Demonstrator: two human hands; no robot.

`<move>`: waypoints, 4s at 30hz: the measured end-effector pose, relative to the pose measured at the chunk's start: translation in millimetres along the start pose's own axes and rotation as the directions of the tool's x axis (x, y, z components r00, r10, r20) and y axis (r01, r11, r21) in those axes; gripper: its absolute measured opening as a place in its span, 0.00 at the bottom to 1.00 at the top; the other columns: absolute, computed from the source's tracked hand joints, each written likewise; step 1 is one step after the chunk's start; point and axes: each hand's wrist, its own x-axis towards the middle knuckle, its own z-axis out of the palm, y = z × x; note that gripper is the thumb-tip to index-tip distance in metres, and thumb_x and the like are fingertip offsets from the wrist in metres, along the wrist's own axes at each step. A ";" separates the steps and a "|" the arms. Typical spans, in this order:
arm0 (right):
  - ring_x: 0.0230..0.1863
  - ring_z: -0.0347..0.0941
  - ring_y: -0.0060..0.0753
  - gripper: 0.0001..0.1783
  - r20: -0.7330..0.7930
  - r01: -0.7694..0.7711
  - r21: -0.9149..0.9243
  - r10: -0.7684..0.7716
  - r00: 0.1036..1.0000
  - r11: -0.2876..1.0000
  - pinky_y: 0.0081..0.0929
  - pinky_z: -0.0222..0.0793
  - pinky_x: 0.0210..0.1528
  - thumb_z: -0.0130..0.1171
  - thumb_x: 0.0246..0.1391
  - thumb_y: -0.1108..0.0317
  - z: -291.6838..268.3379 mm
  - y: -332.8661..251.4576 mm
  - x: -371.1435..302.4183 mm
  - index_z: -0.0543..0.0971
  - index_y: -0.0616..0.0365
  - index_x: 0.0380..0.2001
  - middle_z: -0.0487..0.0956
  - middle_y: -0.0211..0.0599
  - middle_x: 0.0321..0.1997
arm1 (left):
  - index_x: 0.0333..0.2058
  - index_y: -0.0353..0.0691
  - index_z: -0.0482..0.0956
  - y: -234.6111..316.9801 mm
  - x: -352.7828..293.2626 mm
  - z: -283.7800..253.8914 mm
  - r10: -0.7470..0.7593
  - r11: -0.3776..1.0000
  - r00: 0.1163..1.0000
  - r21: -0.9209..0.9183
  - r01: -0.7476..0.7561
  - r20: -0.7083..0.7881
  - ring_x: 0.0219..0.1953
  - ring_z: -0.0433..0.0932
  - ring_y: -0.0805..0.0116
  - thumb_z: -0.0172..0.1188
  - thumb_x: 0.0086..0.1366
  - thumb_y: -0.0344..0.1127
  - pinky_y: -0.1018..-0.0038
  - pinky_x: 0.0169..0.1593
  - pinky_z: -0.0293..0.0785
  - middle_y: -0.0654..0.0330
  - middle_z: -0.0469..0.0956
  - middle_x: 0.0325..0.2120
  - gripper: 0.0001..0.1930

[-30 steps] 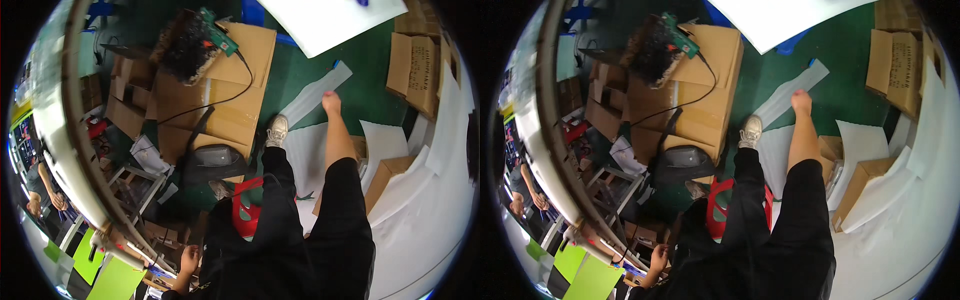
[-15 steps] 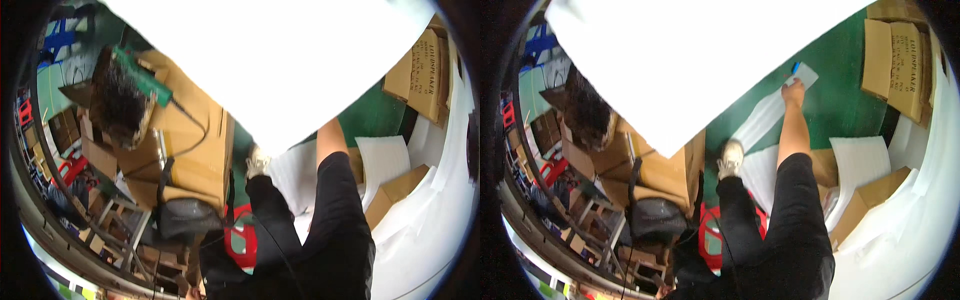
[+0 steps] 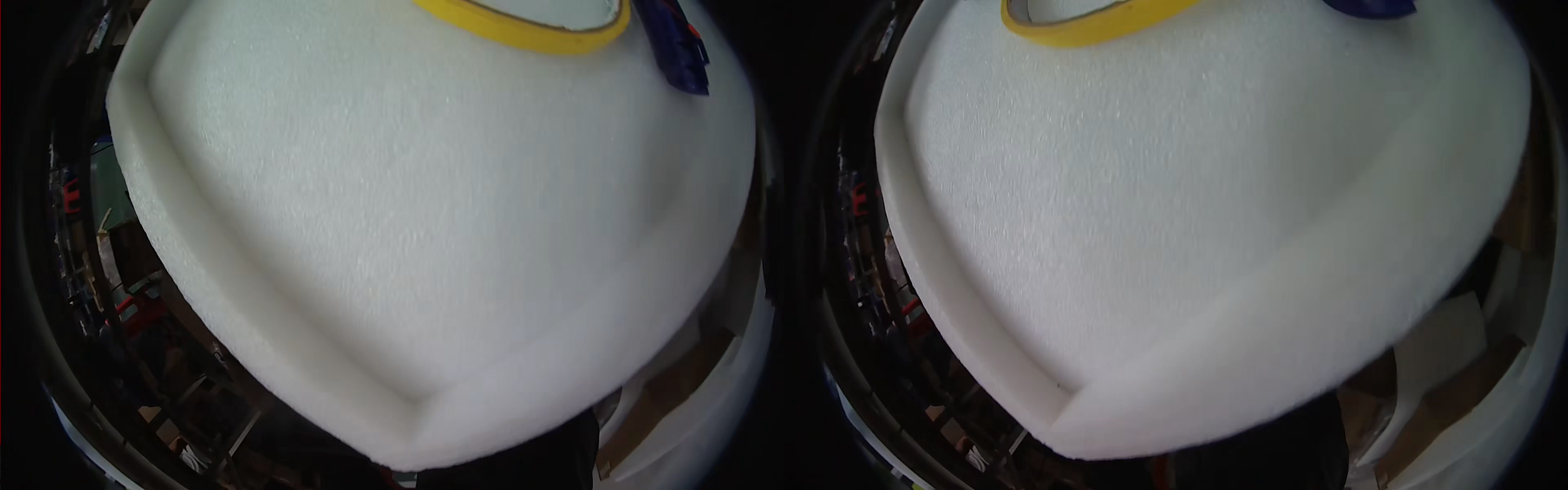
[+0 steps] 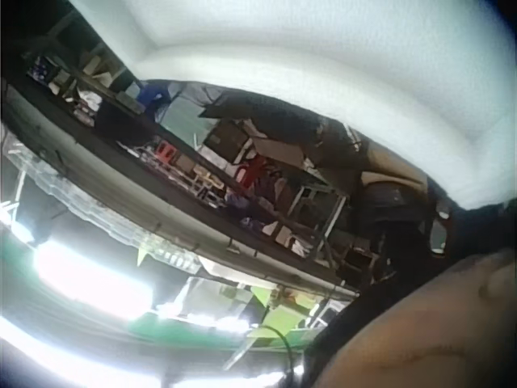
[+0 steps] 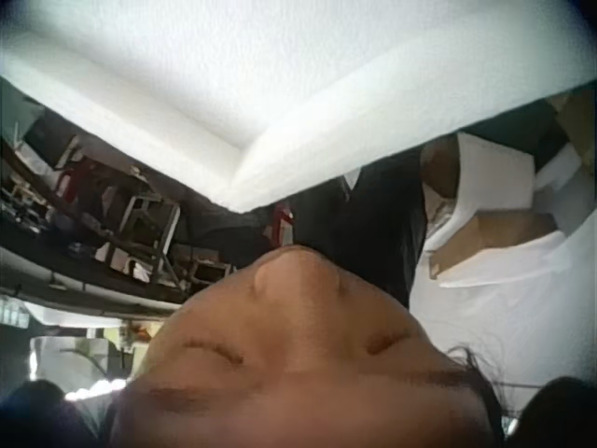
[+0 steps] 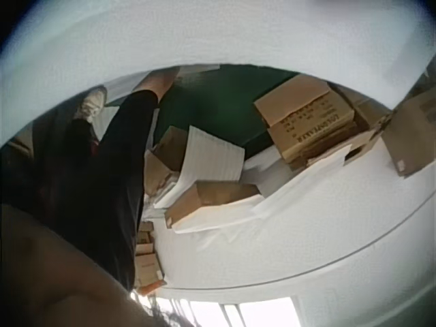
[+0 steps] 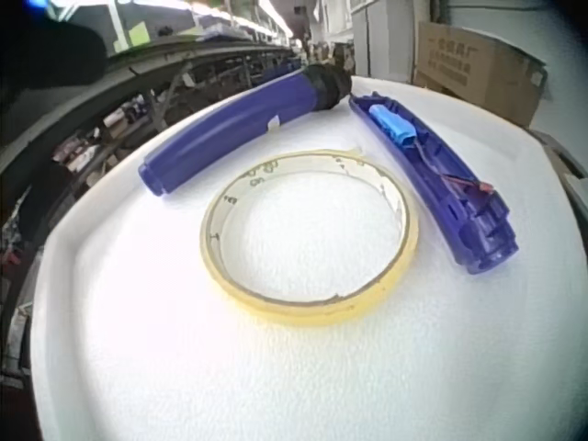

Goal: The recorder is assembling blue plastic electronic components, inserting red and blue wires, and using a hot air gun to shrink tubing or dry glue on an assembly line.

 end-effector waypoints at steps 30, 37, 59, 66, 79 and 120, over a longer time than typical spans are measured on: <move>0.37 0.67 0.39 0.16 0.145 0.147 -0.008 -0.145 0.979 0.989 0.30 0.65 0.43 0.55 0.43 0.70 8.4 -29.7 -55.2 0.69 0.59 0.39 0.71 0.41 0.36 | 0.40 0.35 0.74 -42.7 -51.8 -6.8 0.082 0.996 0.997 -0.041 -0.081 0.011 0.30 0.77 0.71 0.50 0.64 0.37 0.74 0.32 0.72 0.58 0.77 0.27 0.12; 0.36 0.67 0.36 0.14 0.171 0.178 -0.025 -0.171 0.970 0.984 0.28 0.65 0.42 0.53 0.43 0.71 -4.3 -29.6 -71.2 0.69 0.59 0.37 0.71 0.40 0.34 | 0.41 0.36 0.74 -20.7 -74.0 -10.3 -0.038 0.995 0.999 -0.094 0.040 0.030 0.26 0.75 0.74 0.50 0.64 0.40 0.78 0.30 0.71 0.60 0.77 0.27 0.14; 0.29 0.67 0.29 0.08 0.191 0.127 -0.002 -0.125 0.974 0.992 0.24 0.66 0.36 0.50 0.44 0.75 34.4 -38.2 -44.8 0.70 0.58 0.32 0.71 0.34 0.29 | 0.48 0.34 0.70 -66.6 -34.3 1.8 0.085 0.974 0.996 -0.214 -0.075 0.035 0.39 0.74 0.68 0.51 0.65 0.38 0.74 0.43 0.70 0.55 0.75 0.39 0.17; 0.28 0.67 0.27 0.06 0.194 0.104 0.051 -0.112 0.975 0.993 0.22 0.66 0.35 0.49 0.45 0.76 30.2 -36.6 -40.3 0.71 0.57 0.30 0.71 0.33 0.28 | 0.50 0.37 0.69 -9.0 -32.4 13.4 0.051 0.938 0.993 -0.345 -0.011 0.105 0.40 0.72 0.68 0.51 0.65 0.42 0.72 0.44 0.68 0.57 0.73 0.41 0.19; 0.25 0.65 0.18 0.07 0.823 -0.559 0.528 -0.223 0.522 0.639 0.16 0.62 0.30 0.49 0.46 0.83 -252.9 -34.7 -354.4 0.70 0.58 0.28 0.69 0.29 0.24 | 0.47 0.35 0.69 85.2 -135.2 -11.7 0.352 0.811 0.861 -0.579 -0.085 0.367 0.41 0.71 0.77 0.46 0.68 0.35 0.79 0.47 0.67 0.60 0.74 0.41 0.13; 0.70 0.43 0.41 0.37 0.903 0.899 -0.416 0.176 0.391 0.136 0.54 0.43 0.65 0.50 0.52 0.54 -273.3 85.1 -838.5 0.52 0.49 0.64 0.50 0.31 0.69 | 0.51 0.32 0.64 -415.4 -100.7 -223.5 0.772 0.455 0.613 -0.820 -0.348 0.168 0.35 0.74 0.69 0.47 0.65 0.29 0.75 0.42 0.69 0.54 0.75 0.30 0.16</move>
